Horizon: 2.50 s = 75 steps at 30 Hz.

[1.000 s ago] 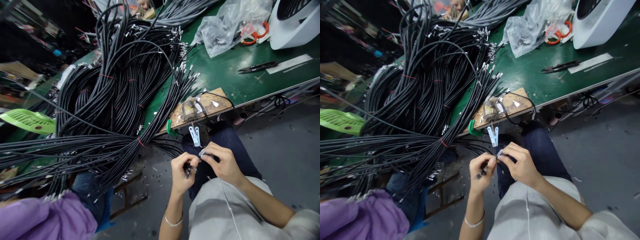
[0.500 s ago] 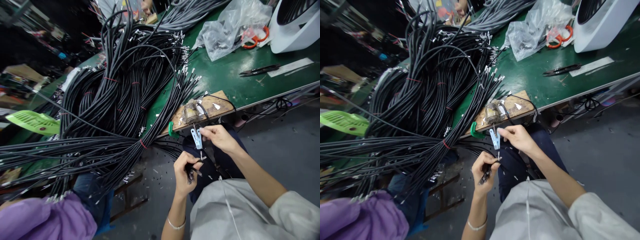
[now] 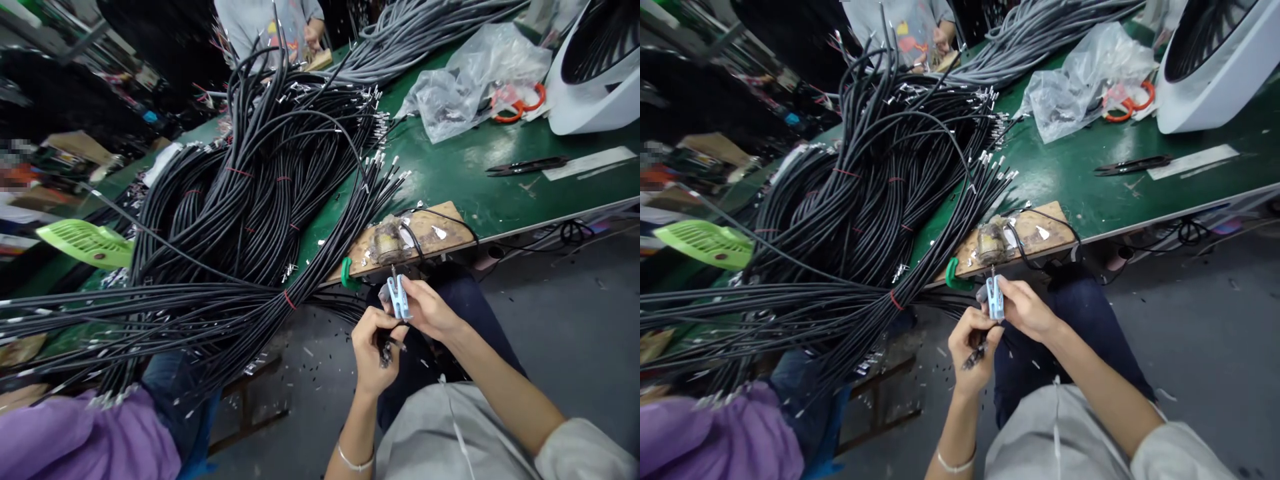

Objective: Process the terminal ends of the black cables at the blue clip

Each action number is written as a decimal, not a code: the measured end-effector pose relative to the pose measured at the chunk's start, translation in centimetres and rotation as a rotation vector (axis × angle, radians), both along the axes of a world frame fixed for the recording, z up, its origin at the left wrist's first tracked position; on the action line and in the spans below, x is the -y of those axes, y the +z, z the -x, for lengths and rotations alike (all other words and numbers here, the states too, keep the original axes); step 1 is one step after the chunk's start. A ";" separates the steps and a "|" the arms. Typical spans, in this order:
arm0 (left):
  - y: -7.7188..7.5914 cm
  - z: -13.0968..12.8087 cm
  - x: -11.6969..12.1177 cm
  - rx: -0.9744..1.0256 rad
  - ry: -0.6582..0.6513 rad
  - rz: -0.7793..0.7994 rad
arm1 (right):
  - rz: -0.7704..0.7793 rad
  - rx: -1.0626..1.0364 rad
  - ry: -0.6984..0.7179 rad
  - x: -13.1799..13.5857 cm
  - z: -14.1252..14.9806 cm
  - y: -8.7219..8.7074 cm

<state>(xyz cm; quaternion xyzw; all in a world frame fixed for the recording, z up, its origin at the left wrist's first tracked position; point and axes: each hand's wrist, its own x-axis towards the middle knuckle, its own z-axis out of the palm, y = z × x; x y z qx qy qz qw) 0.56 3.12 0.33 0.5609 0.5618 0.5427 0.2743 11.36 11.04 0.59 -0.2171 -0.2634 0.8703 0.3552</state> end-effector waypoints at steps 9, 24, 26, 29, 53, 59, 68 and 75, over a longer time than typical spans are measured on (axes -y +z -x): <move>0.1 0.6 0.6 -0.027 -0.070 -0.079 | -0.088 0.273 -0.245 1.1 -4.5 -4.5; 0.7 0.1 2.4 -0.221 -0.118 0.024 | -1.008 0.838 -0.685 6.5 -2.9 -0.3; 0.9 -0.3 2.6 -0.268 -0.080 0.045 | -1.049 0.888 -0.768 6.7 -2.6 -0.8; 1.2 -0.7 2.7 -0.292 -0.024 0.088 | -0.997 0.831 -0.786 7.0 -2.3 -1.0; 1.9 0.1 2.1 -0.156 -0.176 0.183 | -0.354 0.337 -0.443 6.4 -1.7 -1.5; 1.5 0.5 2.3 -0.108 -0.127 0.195 | -0.734 0.603 -0.717 6.6 -1.7 -1.0; 1.5 1.8 0.9 0.041 -0.273 0.041 | 0.081 0.005 0.124 4.1 -2.9 -1.5; 1.4 1.3 1.4 -0.028 -0.164 0.001 | -0.166 0.472 -0.117 -0.8 -3.7 -0.7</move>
